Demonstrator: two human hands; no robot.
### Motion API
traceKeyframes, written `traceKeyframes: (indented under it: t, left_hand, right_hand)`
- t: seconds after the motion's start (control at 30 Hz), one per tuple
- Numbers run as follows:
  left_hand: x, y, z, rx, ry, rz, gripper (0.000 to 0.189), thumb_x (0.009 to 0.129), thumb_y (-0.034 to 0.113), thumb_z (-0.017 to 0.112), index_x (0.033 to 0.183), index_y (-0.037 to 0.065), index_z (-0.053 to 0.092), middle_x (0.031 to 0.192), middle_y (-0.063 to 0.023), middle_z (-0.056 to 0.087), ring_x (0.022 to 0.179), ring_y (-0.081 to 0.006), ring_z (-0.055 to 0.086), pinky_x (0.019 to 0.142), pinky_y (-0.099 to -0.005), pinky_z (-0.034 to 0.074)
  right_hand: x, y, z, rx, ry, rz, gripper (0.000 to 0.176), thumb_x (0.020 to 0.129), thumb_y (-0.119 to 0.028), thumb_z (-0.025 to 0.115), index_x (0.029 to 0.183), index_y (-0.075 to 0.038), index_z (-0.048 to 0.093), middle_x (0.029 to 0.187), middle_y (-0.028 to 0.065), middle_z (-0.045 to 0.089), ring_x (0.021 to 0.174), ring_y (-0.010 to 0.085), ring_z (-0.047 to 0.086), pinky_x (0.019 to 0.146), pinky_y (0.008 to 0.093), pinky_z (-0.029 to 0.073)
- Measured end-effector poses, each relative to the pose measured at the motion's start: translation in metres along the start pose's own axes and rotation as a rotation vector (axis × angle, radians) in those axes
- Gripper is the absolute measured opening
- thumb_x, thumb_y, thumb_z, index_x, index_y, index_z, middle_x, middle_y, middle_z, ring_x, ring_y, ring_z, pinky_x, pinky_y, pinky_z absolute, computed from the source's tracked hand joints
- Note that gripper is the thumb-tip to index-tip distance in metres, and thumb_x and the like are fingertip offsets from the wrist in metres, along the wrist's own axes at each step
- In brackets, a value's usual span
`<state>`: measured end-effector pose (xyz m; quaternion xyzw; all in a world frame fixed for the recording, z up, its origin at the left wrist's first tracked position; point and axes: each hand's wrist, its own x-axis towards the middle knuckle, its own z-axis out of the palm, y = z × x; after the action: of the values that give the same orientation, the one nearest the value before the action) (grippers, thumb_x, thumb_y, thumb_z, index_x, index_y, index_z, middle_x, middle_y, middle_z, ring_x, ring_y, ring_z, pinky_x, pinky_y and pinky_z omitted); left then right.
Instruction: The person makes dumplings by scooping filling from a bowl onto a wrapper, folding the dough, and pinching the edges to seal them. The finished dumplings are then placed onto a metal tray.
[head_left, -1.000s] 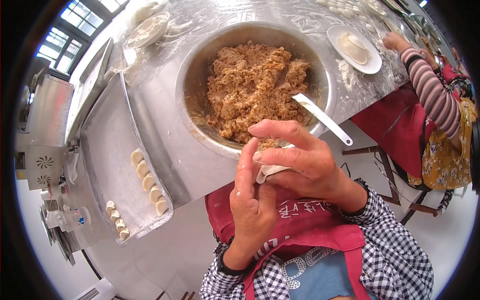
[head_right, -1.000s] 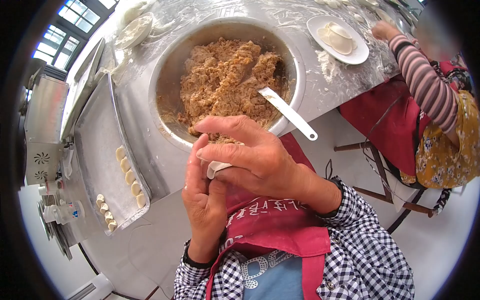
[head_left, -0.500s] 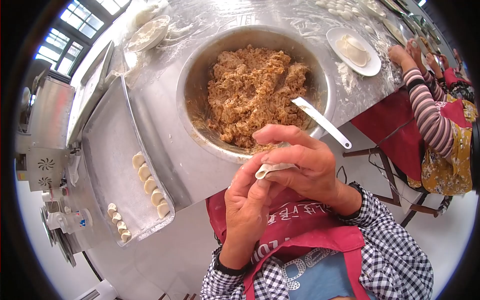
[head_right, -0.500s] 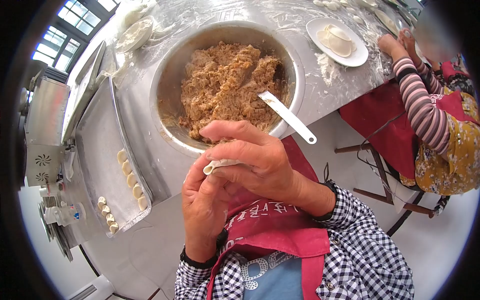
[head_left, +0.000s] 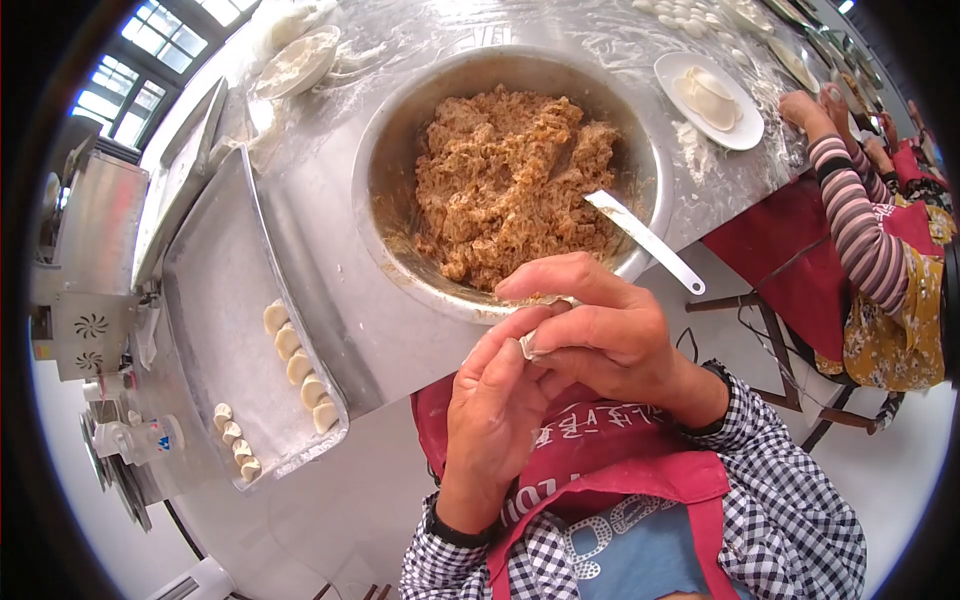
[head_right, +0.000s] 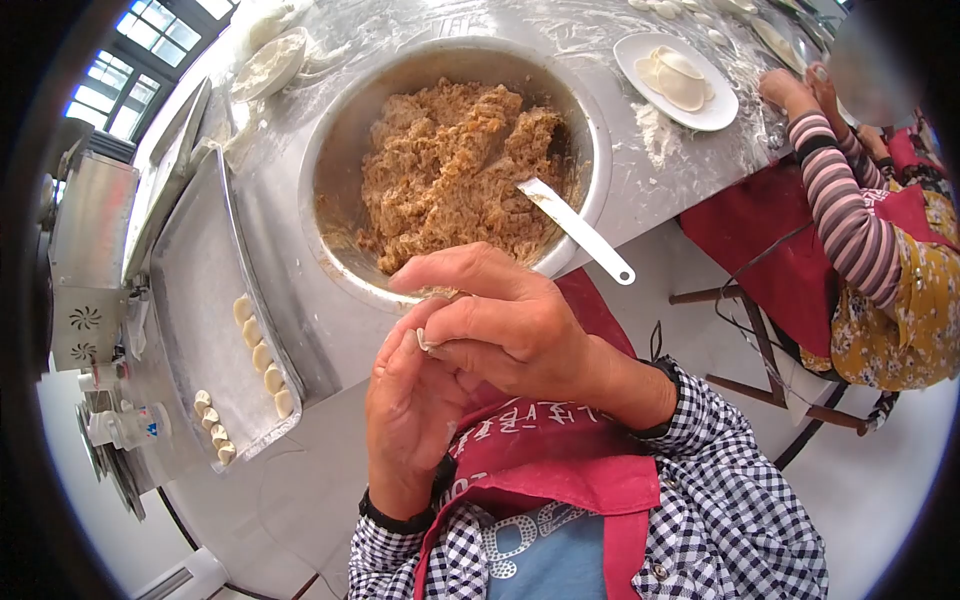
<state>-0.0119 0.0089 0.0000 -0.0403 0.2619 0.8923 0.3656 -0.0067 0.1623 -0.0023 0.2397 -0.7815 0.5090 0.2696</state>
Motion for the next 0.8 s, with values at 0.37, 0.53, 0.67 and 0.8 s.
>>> traceKeyframes:
  t: [0.37, 0.53, 0.67, 0.8]
  left_hand:
    - [-0.005, 0.012, 0.008, 0.268, 0.006, -0.007, 0.041, 0.093, 0.017, 0.039, 0.123, -0.011, 0.04, 0.117, -0.0211, 0.052, 0.105, -0.0267, 0.055, 0.09, -0.0384, 0.046]
    - [-0.007, 0.01, 0.009, 0.257, -0.029, 0.005, 0.046, 0.094, 0.023, 0.034, 0.124, -0.012, 0.038, 0.117, -0.023, 0.05, 0.106, -0.0289, 0.054, 0.09, -0.0392, 0.046]
    - [-0.007, 0.01, 0.009, 0.249, -0.012, 0.019, 0.047, 0.094, 0.024, 0.034, 0.124, -0.012, 0.038, 0.117, -0.0229, 0.05, 0.107, -0.029, 0.053, 0.09, -0.0393, 0.045]
    - [-0.009, 0.012, 0.009, 0.304, -0.023, 0.003, 0.048, 0.095, 0.025, 0.034, 0.124, -0.013, 0.037, 0.118, -0.0231, 0.049, 0.107, -0.0293, 0.053, 0.091, -0.0394, 0.045]
  right_hand:
    - [0.0, -0.004, -0.004, 0.123, -0.03, 0.131, 0.017, 0.07, -0.008, 0.07, 0.082, -0.002, 0.061, 0.107, 0.02, 0.059, 0.095, 0.03, 0.059, 0.079, 0.036, 0.047]
    - [-0.005, -0.001, -0.003, 0.149, -0.011, 0.113, 0.017, 0.07, -0.008, 0.07, 0.082, -0.002, 0.06, 0.107, 0.0205, 0.059, 0.095, 0.03, 0.059, 0.079, 0.0363, 0.047]
    - [-0.004, -0.005, -0.003, 0.106, 0.021, 0.125, 0.017, 0.071, -0.008, 0.07, 0.082, -0.001, 0.06, 0.106, 0.0206, 0.059, 0.095, 0.0299, 0.059, 0.08, 0.0361, 0.047]
    - [-0.003, -0.012, 0.001, 0.203, 0.077, 0.215, 0.014, 0.071, -0.007, 0.07, 0.08, -0.001, 0.06, 0.106, 0.0205, 0.059, 0.095, 0.0304, 0.059, 0.08, 0.0359, 0.048]
